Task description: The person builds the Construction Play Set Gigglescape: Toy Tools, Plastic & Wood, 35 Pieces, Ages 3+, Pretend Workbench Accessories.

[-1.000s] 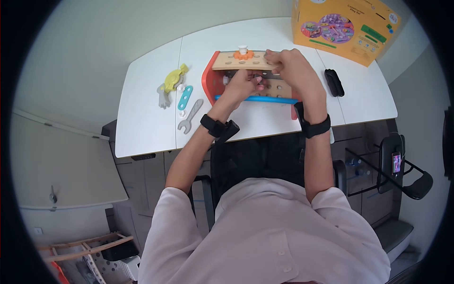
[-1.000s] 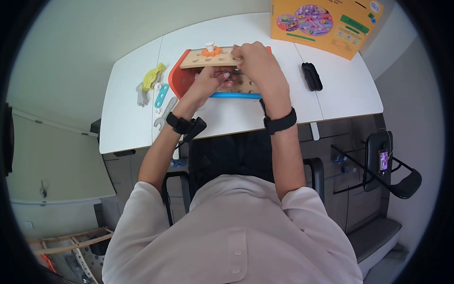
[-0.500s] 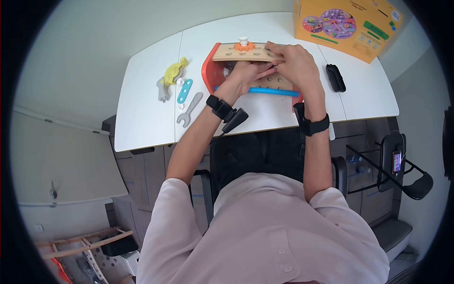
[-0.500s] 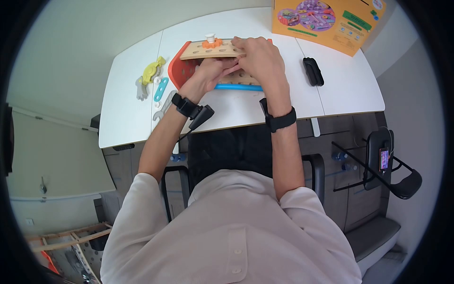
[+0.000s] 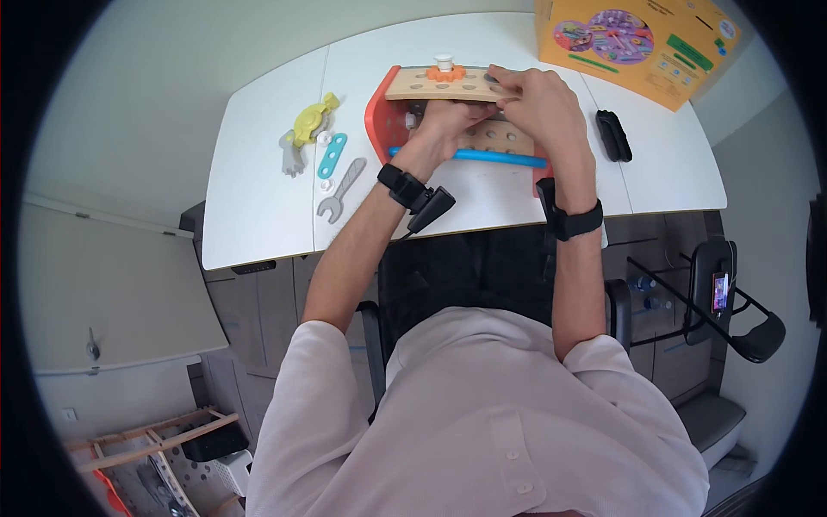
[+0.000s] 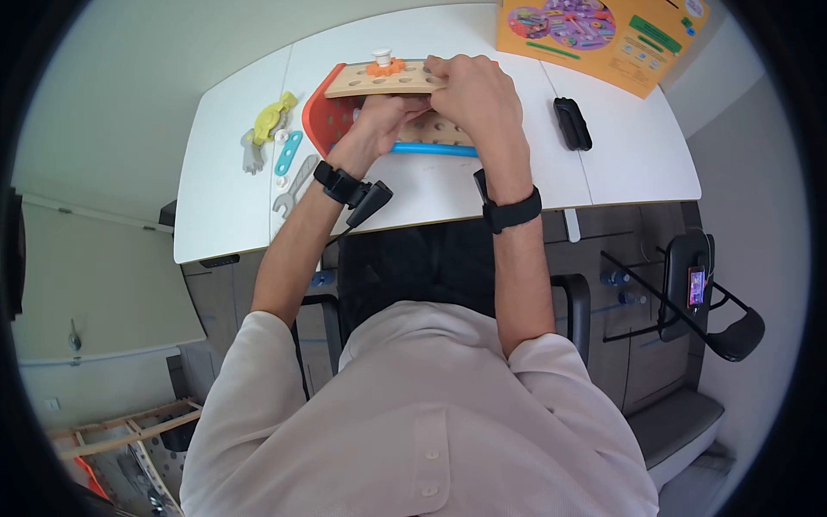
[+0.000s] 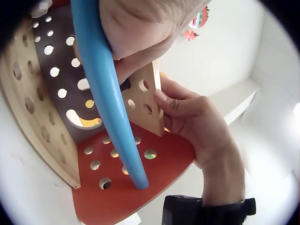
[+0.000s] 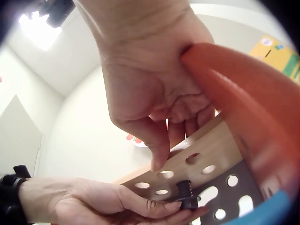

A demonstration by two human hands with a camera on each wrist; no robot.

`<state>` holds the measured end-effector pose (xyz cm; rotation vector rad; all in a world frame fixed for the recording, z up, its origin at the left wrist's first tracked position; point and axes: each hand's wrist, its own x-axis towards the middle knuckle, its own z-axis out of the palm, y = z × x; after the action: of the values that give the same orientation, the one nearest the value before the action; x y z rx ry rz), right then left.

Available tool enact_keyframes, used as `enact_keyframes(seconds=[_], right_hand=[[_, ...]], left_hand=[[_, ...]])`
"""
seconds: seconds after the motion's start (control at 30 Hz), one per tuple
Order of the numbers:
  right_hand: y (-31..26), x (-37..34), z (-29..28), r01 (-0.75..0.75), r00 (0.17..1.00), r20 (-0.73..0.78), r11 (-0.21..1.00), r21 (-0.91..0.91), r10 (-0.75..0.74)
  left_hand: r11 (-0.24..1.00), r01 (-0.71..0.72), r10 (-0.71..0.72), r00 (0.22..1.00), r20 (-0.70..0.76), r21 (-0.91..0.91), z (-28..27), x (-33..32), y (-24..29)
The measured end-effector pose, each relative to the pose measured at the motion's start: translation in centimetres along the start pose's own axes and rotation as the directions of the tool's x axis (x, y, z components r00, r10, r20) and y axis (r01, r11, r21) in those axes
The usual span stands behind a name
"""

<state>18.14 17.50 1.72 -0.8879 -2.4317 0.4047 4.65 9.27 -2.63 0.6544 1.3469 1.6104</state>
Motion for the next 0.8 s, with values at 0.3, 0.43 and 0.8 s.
enact_keyframes(seconds=[0.3, 0.43, 0.8], right_hand=[[1.3, -0.2, 0.6, 0.161, 0.986, -0.042, 0.987, 0.01, -0.16], [1.2, -0.3, 0.5, 0.163, 0.986, -0.041, 0.986, 0.014, -0.162], [-0.2, 0.2, -0.8, 0.006, 0.999, 0.046, 0.999, 0.039, -0.008]], left_hand=[[0.998, -0.066, 0.065, 0.997, 0.036, 0.018, -0.5, 0.7, -0.9], [1.0, -0.009, 0.011, 0.999, 0.048, -0.025, -0.3, 0.7, -0.9], [0.999, 0.047, -0.046, 0.999, 0.012, -0.025, -0.9, 1.3, -1.0]])
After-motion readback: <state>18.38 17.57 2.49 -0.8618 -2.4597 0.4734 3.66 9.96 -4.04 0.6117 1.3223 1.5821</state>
